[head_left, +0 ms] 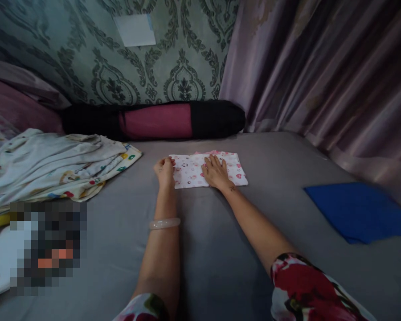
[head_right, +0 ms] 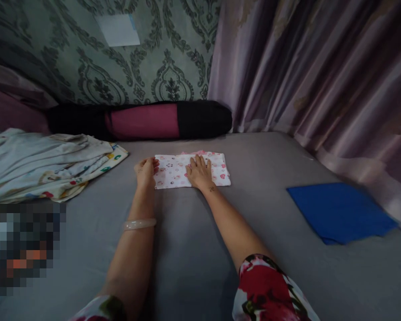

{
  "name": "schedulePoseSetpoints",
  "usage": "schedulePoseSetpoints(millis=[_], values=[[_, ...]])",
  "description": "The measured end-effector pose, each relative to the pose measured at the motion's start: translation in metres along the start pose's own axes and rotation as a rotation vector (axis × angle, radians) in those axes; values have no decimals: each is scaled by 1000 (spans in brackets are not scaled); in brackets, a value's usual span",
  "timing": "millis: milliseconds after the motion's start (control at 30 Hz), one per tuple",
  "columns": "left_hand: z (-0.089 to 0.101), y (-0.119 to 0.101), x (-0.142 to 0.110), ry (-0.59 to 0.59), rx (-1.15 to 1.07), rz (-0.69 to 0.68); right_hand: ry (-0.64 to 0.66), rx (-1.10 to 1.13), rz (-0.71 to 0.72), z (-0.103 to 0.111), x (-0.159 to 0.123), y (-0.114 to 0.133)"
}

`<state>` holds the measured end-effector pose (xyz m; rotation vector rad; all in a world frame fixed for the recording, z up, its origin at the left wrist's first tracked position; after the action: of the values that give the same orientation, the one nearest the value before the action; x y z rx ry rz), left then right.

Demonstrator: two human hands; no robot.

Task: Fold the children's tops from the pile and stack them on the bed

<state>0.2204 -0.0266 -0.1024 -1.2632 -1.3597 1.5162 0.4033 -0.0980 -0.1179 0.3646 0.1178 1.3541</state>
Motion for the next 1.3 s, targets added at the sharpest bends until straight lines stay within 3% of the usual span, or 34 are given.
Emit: schedulePoseSetpoints(millis=[133,333,467,600,733,1000,1100,1200,1300], values=[[-19,4,-8,112,50,-36,18,27,-3,2,1,1],[-45,0,-23,223,542,-504,-1,46,-26,17,-3,-13],[-56,11,-35,320,921,-657,-68,26,-66,27,-6,-30],[-58,22,-41,373,1192,-679,-57,11,-94,22,-8,-39],[-59,26,-43,413,1313,-669,-96,4,-88,18,-8,-40],[-59,24,-44,429,1336,-663,-72,22,-84,20,-6,-43],[-59,24,-44,436,1318,-661,-138,21,-96,29,-6,-49],[-57,23,-42,405,1286,-687,-199,9,-149,34,-7,-58],[-53,23,-39,339,1289,-706,-171,-3,-186,31,-7,-66]])
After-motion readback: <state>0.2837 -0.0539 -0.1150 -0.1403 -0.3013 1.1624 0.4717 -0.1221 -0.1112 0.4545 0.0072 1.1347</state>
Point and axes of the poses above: each hand's wrist, its own x-axis towards the middle knuckle, its own z-axis out of the back of the hand, y = z × x, the point moved 5 cm from there along x, towards the middle knuckle, and after that the axes turned 7 degrees about x, right-handed, at the moved point
